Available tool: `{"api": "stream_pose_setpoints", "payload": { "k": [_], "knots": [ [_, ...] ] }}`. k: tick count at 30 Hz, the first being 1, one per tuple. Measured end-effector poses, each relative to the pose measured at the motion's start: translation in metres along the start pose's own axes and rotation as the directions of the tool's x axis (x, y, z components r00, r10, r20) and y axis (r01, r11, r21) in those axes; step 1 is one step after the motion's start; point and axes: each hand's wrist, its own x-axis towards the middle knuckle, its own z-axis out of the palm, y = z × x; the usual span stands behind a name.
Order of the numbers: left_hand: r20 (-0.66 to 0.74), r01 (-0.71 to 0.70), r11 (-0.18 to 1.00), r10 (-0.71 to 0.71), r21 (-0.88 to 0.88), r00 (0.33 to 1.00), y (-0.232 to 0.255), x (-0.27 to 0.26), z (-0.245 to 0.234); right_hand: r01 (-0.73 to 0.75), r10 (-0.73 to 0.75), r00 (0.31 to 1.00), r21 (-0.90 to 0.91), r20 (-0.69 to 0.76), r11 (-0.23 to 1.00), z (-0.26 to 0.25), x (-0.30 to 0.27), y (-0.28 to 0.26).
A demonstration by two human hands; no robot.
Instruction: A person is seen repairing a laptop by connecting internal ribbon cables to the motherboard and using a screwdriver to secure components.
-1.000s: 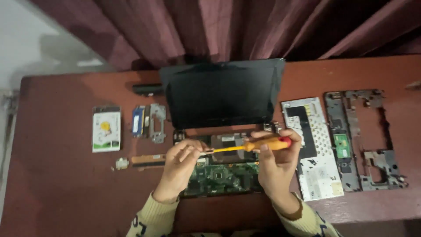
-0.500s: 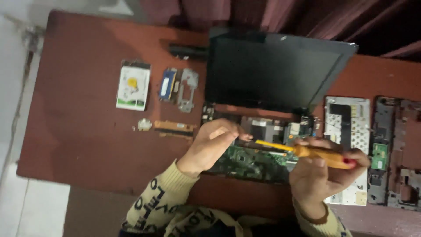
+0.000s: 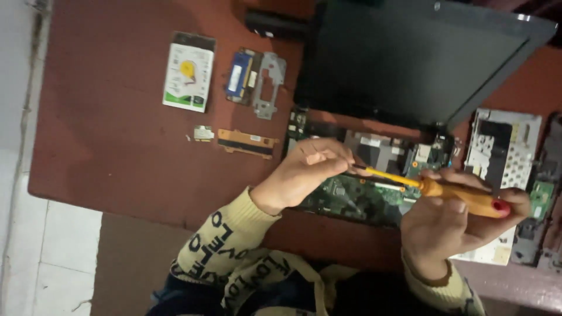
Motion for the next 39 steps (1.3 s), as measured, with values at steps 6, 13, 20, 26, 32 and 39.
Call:
{"api": "stream_pose_setpoints", "payload": {
  "k": [6, 13, 20, 26, 32, 39],
  "knots": [
    [-0.004, 0.021, 0.993, -0.021, 0.118, 1.000, 0.006, 0.001, 0.001, -0.002, -0.006, 0.997, 0.104, 0.079, 0.995, 0.005, 0.007, -0.006],
    [-0.019, 0.025, 0.996, -0.023, 0.081, 1.000, 0.005, 0.000, -0.001, 0.102, -0.101, 0.991, -0.005, 0.083, 0.995, 0.011, 0.012, -0.013],
    [-0.029, 0.031, 0.999, -0.030, 0.038, 0.999, 0.003, 0.000, -0.001, 0.131, -0.126, 0.985, -0.041, 0.122, 0.990, 0.009, 0.009, -0.013],
    [-0.030, 0.028, 0.999, -0.027, 0.036, 0.999, 0.002, 0.000, -0.002, 0.214, -0.207, 0.973, -0.065, 0.107, 0.975, 0.010, 0.008, -0.008],
    [-0.022, 0.023, 0.999, -0.022, 0.036, 1.000, 0.001, 0.000, -0.003, 0.290, -0.282, 0.954, -0.080, 0.100, 0.954, -0.018, -0.023, 0.005],
    [0.040, -0.014, 1.000, 0.014, -0.003, 0.999, 0.000, 0.001, -0.004, 0.364, -0.341, 0.930, -0.197, 0.141, 0.910, 0.023, -0.002, -0.022]
  ]
}}
